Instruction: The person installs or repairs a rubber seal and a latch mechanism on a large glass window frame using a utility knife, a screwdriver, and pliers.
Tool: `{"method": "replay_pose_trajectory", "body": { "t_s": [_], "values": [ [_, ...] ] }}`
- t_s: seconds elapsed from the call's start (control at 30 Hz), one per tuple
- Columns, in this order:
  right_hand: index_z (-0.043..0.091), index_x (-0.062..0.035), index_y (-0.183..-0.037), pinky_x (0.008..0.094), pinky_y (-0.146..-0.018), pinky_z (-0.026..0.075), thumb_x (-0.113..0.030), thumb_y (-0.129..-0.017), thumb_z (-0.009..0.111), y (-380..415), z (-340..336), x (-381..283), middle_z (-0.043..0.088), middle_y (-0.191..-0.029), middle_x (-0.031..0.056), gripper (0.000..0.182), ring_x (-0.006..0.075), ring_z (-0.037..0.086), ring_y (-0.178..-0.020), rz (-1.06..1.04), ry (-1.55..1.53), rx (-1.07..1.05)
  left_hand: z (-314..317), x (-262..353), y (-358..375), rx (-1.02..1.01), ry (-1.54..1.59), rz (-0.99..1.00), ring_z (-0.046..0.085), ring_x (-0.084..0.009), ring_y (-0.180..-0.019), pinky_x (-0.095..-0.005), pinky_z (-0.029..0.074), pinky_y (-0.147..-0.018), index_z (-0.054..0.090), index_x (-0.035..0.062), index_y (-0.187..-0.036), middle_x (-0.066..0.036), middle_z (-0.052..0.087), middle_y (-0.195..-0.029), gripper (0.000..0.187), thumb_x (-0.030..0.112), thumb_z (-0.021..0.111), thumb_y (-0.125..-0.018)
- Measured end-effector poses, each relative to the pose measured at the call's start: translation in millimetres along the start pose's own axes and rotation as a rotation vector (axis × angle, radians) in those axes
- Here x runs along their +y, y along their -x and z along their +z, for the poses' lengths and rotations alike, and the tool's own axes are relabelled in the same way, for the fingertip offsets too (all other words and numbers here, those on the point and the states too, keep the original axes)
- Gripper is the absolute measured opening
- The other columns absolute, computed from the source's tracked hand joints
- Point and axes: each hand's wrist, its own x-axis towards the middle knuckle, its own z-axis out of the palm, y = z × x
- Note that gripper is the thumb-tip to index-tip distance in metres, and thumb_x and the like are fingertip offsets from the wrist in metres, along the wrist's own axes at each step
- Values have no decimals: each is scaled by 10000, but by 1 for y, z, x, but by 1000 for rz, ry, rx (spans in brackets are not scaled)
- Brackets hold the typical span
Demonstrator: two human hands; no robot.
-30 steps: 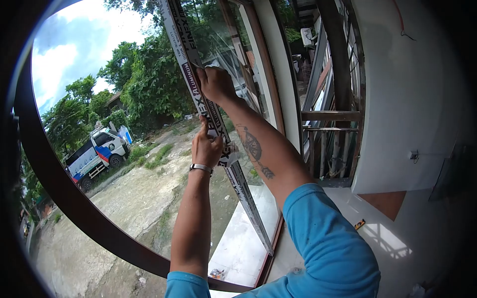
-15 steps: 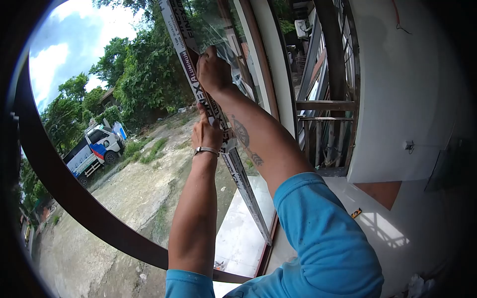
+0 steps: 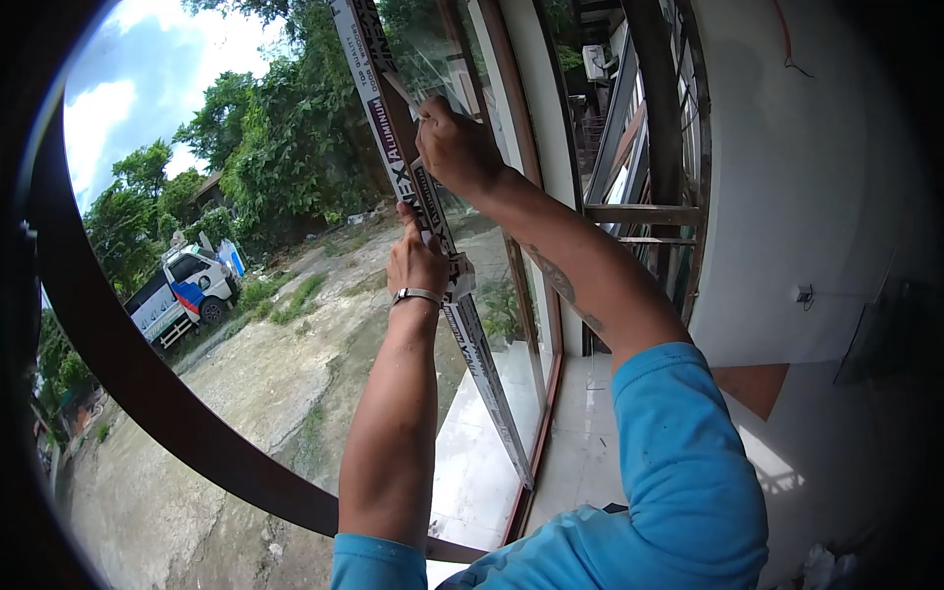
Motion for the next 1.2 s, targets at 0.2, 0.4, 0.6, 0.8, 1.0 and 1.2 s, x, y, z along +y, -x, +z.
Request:
{"method": "replay_pose_trajectory", "body": {
  "t_s": [0.2,0.4,0.6,0.8,1.0,1.2],
  "values": [
    [560,7,-691,362,-541,512,-77,-843,598,9,-26,-16,576,-978,106,178,275,601,-581,-28,4,-39,-4,1,1,-25,6,0,627,-384,-917,-471,502,-789,86,209,-1511,-225,592,-989,763,192,536,-895],
    [554,22,-721,376,-576,525,-78,-849,596,7,-46,-28,560,-994,136,168,299,617,-639,29,-74,-162,-2,0,1,12,7,45,616,-387,-935,-457,495,-809,164,184,-1502,-239,588,-1022,710,228,526,-893],
    [593,34,-729,413,-653,518,-99,-862,580,8,-29,-7,561,-958,163,189,353,618,-747,195,-307,-11,-58,16,-27,396,650,214,620,-138,-715,-288,480,-648,664,-24,-1059,-93,682,-802,347,270,554,-912],
    [629,-2,-806,402,-752,520,-59,-721,686,15,-23,29,540,-1068,175,117,355,619,-884,240,-487,-56,-109,80,-97,-114,911,347,592,-72,-724,-235,479,-630,629,-21,-1062,-14,623,-843,295,242,581,-938],
    [672,-11,-945,312,-751,501,-32,-818,652,-19,-20,146,664,-839,66,130,126,622,-819,319,-1228,-466,-117,116,-106,59,637,269,578,-72,-668,-243,470,-599,643,-8,-1004,-8,608,-785,250,220,569,-932],
    [635,-9,-890,259,-553,503,-227,-911,564,-129,63,113,653,-725,70,230,147,614,-589,963,-1788,-520,-103,156,-100,190,599,50,643,-140,-683,-287,522,-596,630,-32,-918,-63,630,-809,215,167,549,-909]
  ]
}}
